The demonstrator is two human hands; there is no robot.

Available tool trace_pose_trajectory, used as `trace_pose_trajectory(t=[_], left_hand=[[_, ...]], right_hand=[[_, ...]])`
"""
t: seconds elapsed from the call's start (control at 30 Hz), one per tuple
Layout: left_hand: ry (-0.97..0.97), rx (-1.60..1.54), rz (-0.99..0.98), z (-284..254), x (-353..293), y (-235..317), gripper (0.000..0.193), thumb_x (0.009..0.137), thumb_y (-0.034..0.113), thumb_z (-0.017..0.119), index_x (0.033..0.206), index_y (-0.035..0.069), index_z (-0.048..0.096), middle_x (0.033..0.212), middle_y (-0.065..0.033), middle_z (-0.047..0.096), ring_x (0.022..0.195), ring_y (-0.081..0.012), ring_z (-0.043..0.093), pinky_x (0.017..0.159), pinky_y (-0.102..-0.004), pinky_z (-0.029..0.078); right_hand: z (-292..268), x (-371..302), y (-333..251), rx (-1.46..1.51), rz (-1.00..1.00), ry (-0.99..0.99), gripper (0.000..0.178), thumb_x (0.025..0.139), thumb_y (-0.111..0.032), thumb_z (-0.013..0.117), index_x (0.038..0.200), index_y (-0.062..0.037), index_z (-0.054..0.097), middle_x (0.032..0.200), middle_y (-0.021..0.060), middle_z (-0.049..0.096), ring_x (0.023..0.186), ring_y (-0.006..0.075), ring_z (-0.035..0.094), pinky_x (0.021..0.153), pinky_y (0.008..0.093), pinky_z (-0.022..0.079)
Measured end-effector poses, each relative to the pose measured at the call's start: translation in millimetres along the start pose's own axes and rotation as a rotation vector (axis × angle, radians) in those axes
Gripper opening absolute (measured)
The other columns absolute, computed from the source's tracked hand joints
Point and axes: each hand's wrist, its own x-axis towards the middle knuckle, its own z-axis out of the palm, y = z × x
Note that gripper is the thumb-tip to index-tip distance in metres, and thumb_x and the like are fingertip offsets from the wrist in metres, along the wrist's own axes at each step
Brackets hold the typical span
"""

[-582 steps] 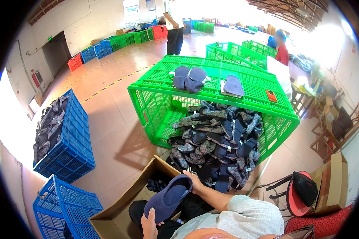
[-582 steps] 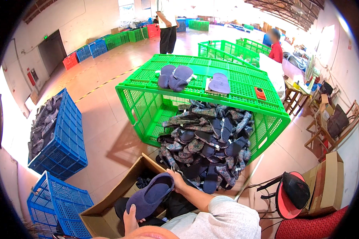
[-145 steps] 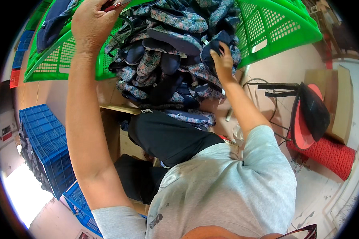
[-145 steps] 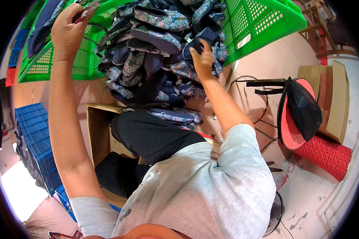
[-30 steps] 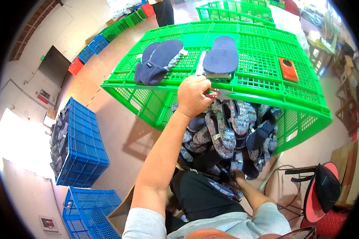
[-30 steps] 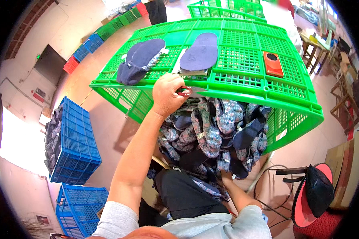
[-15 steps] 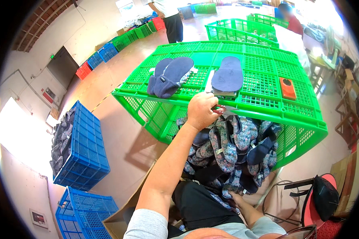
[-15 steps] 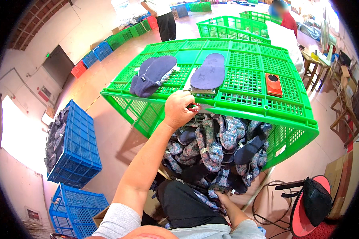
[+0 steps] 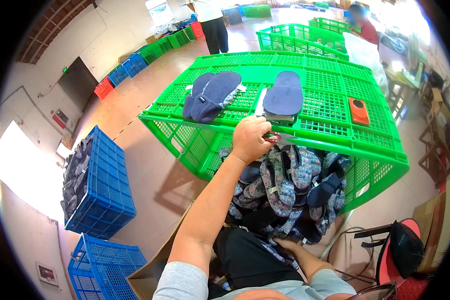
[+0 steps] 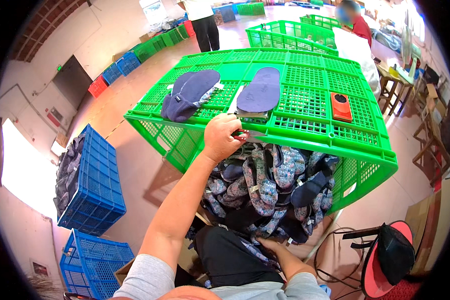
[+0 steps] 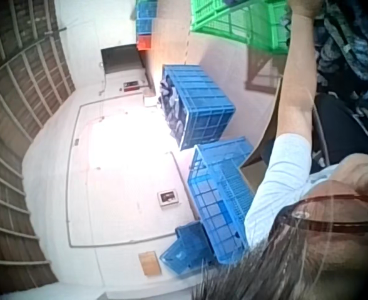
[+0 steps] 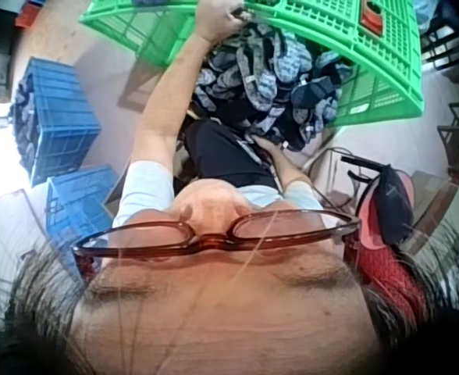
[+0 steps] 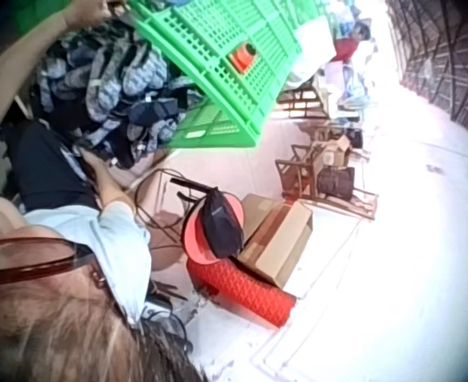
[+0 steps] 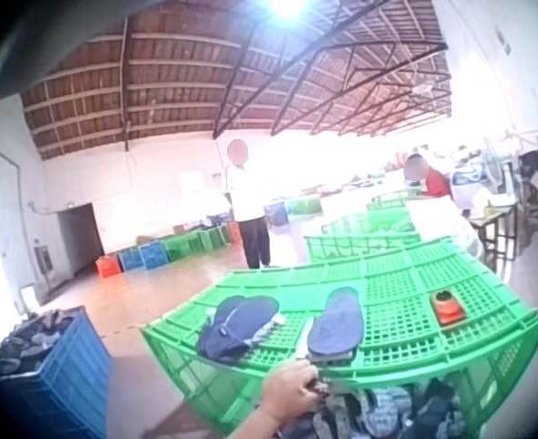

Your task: The person sits on the floor and uses scissors to trim loose threads and excess fabric from the edges of floral-patterned slippers. They pick up slippers from a green crate, trim them, and place them into a cardboard box.

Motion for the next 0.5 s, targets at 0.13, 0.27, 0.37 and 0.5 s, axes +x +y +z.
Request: trace_pose_trajectory(t=[0.13, 0.27, 0.37, 0.5], left_hand=[[0.009, 0.0, -0.01, -1, -4, -3, 0.027, 0.064, 0.02, 0.077, 0.063, 0.008, 0.053, 0.068, -0.0069, 0.053, 0.07, -0.0297, 0.055, 0.062, -0.0425, 0.044], [0.005, -0.003, -0.001, -1, 0, 0, 0.028, 0.064, 0.02, 0.077, 0.062, 0.008, 0.052, 0.068, -0.007, 0.053, 0.07, -0.0296, 0.055, 0.062, -0.0423, 0.044], [0.007, -0.002, -0.001, -1, 0, 1, 0.027, 0.065, 0.02, 0.077, 0.062, 0.008, 0.053, 0.069, -0.0071, 0.053, 0.071, -0.0294, 0.055, 0.062, -0.0422, 0.044], [-0.016, 0.02, -0.021, -7, -6, -1, 0.028, 0.065, 0.021, 0.077, 0.062, 0.008, 0.053, 0.069, -0.0069, 0.053, 0.071, -0.0292, 0.055, 0.062, -0.0421, 0.044]], right_hand=[[1, -39, -17, -0.193, -0.104, 0.168, 0.089, 0.08, -0.066, 0.062, 0.139, -0.0004, 0.05, 0.131, 0.0189, 0.06, 0.109, 0.0339, 0.062, 0.094, 0.0406, 0.046], [4, -25, -10, -0.125, -0.095, 0.219, 0.091, 0.08, -0.063, 0.059, 0.142, 0.0018, 0.046, 0.144, 0.0219, 0.048, 0.127, 0.0329, 0.052, 0.102, 0.0396, 0.043], [8, -5, 10, 0.131, -0.185, 0.173, 0.086, 0.079, -0.062, 0.06, 0.137, 0.0013, 0.053, 0.14, 0.0221, 0.053, 0.125, 0.0312, 0.054, 0.101, 0.0386, 0.044], [2, -23, 2, 0.147, -0.243, 0.141, 0.065, 0.086, -0.046, 0.062, 0.132, -0.0009, 0.055, 0.12, 0.0141, 0.064, 0.102, 0.0266, 0.063, 0.086, 0.0382, 0.05]])
